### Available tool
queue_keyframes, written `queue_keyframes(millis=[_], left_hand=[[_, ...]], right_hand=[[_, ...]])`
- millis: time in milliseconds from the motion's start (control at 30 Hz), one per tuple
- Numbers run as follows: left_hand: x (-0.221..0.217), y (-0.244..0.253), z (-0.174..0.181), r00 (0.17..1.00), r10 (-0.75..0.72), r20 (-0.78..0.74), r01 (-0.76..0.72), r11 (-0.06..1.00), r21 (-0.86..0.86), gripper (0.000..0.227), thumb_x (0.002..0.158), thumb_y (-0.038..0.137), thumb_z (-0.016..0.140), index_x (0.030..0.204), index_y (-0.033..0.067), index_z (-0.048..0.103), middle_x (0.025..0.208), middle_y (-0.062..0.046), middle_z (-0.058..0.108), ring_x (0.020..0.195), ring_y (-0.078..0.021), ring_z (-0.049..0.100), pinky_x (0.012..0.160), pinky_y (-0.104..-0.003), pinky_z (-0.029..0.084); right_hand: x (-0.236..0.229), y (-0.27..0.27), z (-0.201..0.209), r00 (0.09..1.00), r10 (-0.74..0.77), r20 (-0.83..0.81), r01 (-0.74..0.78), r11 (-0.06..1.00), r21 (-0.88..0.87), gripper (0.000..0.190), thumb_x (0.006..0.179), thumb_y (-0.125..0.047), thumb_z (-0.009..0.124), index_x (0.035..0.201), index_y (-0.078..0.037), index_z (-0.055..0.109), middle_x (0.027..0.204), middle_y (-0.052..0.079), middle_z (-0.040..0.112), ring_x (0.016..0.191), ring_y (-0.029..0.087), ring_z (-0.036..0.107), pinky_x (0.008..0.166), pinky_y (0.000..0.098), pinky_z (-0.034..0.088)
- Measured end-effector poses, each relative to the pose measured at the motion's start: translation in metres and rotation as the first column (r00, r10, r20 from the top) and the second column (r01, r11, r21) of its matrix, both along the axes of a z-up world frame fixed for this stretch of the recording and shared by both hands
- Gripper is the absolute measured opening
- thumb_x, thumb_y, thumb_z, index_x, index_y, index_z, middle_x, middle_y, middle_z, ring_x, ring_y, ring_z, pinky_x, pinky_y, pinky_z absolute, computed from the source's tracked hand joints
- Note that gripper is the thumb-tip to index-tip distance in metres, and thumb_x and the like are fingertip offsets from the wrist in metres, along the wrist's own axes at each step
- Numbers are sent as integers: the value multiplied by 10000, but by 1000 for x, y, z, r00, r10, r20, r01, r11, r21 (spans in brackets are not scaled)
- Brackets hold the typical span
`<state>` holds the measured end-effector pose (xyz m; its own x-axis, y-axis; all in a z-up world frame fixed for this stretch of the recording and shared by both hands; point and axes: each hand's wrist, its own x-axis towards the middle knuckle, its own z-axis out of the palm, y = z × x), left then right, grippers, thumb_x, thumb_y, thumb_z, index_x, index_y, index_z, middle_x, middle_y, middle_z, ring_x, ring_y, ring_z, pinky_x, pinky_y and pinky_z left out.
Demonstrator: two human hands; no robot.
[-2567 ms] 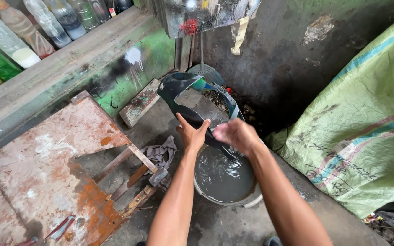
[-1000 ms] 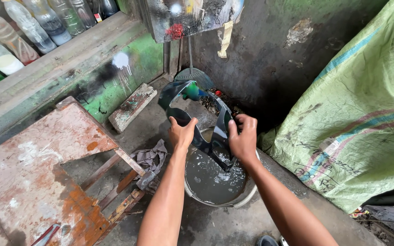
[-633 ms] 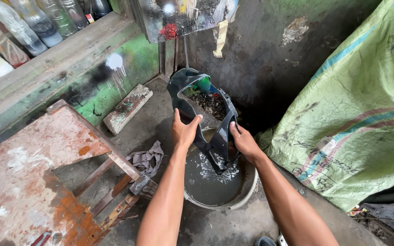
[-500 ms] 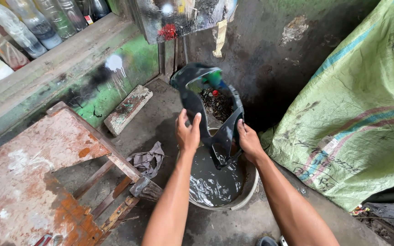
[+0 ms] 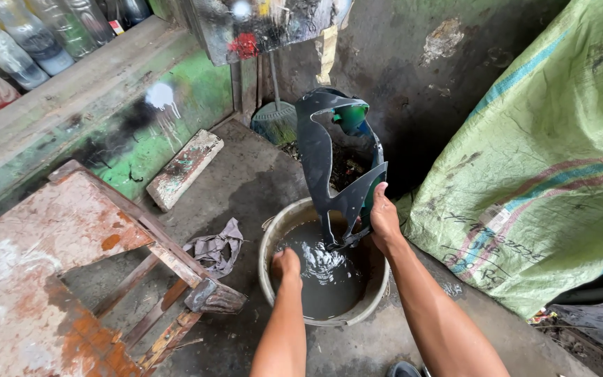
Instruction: Cleaning and drying a motorcycle plastic fairing part in a bucket of water
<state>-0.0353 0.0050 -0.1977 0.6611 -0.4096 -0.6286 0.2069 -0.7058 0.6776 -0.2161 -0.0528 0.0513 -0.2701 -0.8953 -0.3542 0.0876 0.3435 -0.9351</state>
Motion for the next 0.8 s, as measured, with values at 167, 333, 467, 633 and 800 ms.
queue_keyframes(millis=[167, 333, 467, 633, 800], left_hand=[[-4, 32, 49, 984, 58, -171, -43, 995, 92, 527, 956, 358, 426, 1269, 41, 707, 1351, -156, 665, 1341, -326, 560, 1132, -407, 397], [-9, 12, 94, 785, 293, -546, -506, 812, -292, 288, 980, 285, 546, 852, 47, 646, 663, -40, 636, 538, -108, 585, 458, -165, 441], [-9, -36, 158, 661, 311, -683, -686, 620, -381, 374, 769, 362, 672, 578, 76, 524, 409, -128, 443, 268, -177, 408, 242, -237, 201], [-52, -39, 315, 821, -73, -566, -382, 666, -641, 312, 832, 347, 683, 666, 95, 602, 559, -81, 604, 462, -156, 569, 406, -212, 404], [-91, -39, 330, 881, -386, 275, 400, 292, -869, 322, 1041, 140, 537, 1323, 55, 669, 1308, -204, 671, 1256, -362, 617, 1072, -485, 507]], right_hand=[[3, 1, -3, 988, 45, -145, -44, 999, 4, 826, 973, -762, 420, 1349, -61, 643, 1314, 264, 596, 1182, 402, 576, 963, 509, 515], [3, -5, -28, 973, 74, -221, -71, 997, 20, 846, 959, -780, 460, 1413, -80, 599, 1450, 251, 544, 1326, 429, 524, 1035, 496, 532], [10, 0, -33, 991, 52, -121, -59, 996, -59, 703, 982, -679, 558, 1326, -76, 667, 1087, 250, 714, 891, 337, 730, 767, 395, 652], [6, -7, -42, 962, 84, -260, -101, 993, -54, 664, 978, -732, 513, 1253, -170, 735, 1050, 103, 771, 903, 267, 733, 795, 430, 627], [13, 6, -24, 962, 58, -265, -76, 995, -59, 669, 969, -744, 504, 1131, -158, 782, 972, 117, 770, 753, 254, 731, 706, 358, 627]])
